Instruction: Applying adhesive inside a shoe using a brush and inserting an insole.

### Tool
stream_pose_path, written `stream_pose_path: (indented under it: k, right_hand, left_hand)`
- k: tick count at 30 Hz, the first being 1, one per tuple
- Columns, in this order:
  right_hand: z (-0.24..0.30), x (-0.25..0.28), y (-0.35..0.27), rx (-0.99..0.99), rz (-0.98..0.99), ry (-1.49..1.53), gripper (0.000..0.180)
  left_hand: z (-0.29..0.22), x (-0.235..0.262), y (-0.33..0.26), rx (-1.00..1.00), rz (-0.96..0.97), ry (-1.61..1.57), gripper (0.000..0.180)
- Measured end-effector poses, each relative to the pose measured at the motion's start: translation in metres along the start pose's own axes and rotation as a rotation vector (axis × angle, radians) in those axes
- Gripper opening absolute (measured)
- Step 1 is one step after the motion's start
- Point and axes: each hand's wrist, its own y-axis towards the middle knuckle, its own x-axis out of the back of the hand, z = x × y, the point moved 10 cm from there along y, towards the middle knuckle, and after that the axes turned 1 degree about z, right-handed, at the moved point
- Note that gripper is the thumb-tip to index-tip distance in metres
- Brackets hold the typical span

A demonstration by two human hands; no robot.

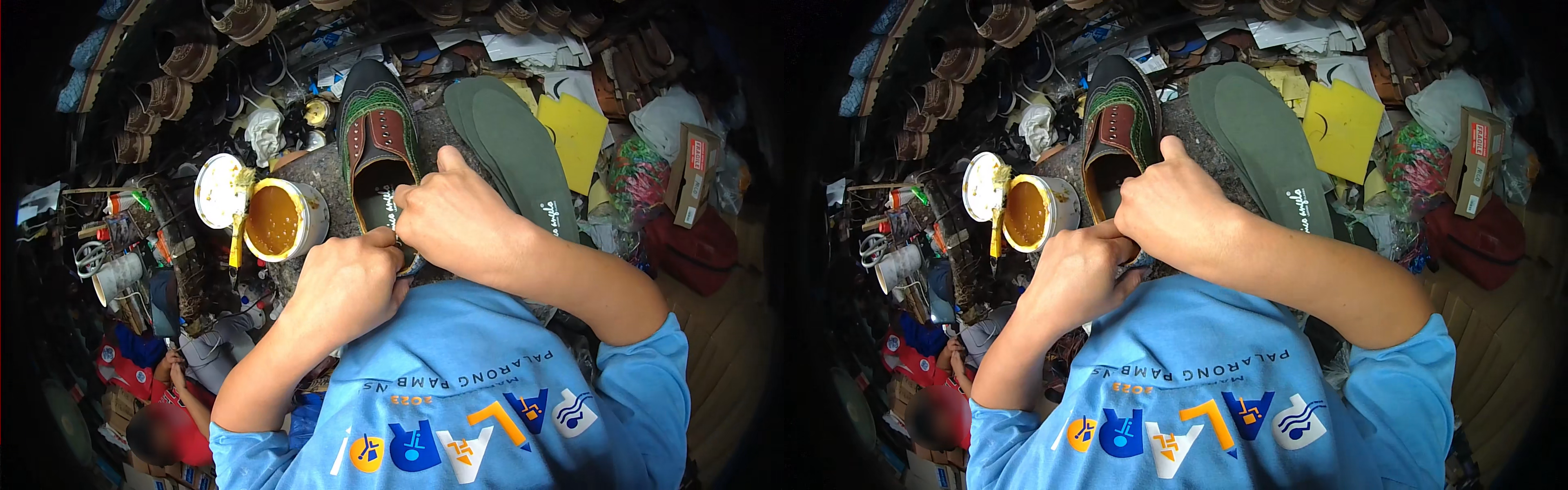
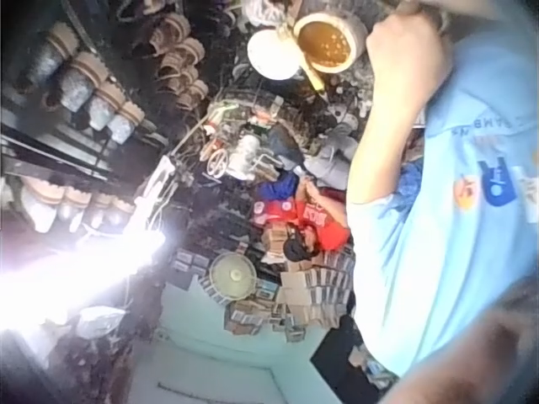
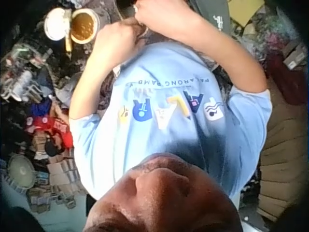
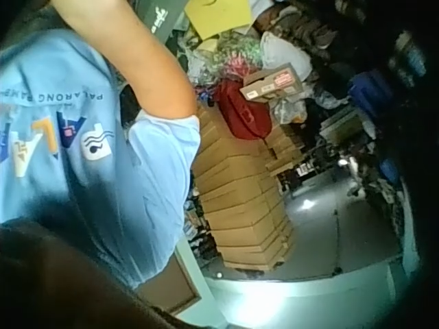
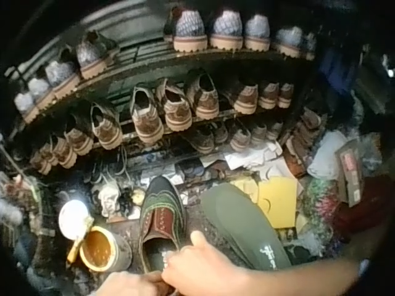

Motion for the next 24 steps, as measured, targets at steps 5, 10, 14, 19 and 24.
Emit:
stream_pose_path:
  k: [5,10,14,19,24]
  right_hand:
    - [-0.001,0.005,-0.005,-0.002,-0.131,0.050,0.010]
    - [0.000,0.010,-0.006,0.028,-0.054,0.134,0.003]
    - [-0.003,0.006,0.000,0.011,0.055,0.102,0.008]
    - [0.003,0.002,-0.006,0.031,-0.006,0.078,0.007]
    - [0.027,0.003,-0.029,-0.037,-0.302,0.106,0.013]
  left_hand:
    - [-0.001,0.009,0.001,-0.104,-0.067,0.126,0.026]
    - [-0.003,-0.001,0.002,-0.045,-0.061,0.314,0.023]
    - [-0.021,0.005,-0.007,-0.121,0.096,0.138,0.026]
    - [0.001,0.004,-0.005,0.075,0.120,0.216,0.039]
    - [-0.025,0.053,-0.003,-0.176,0.016,-0.003,0.018]
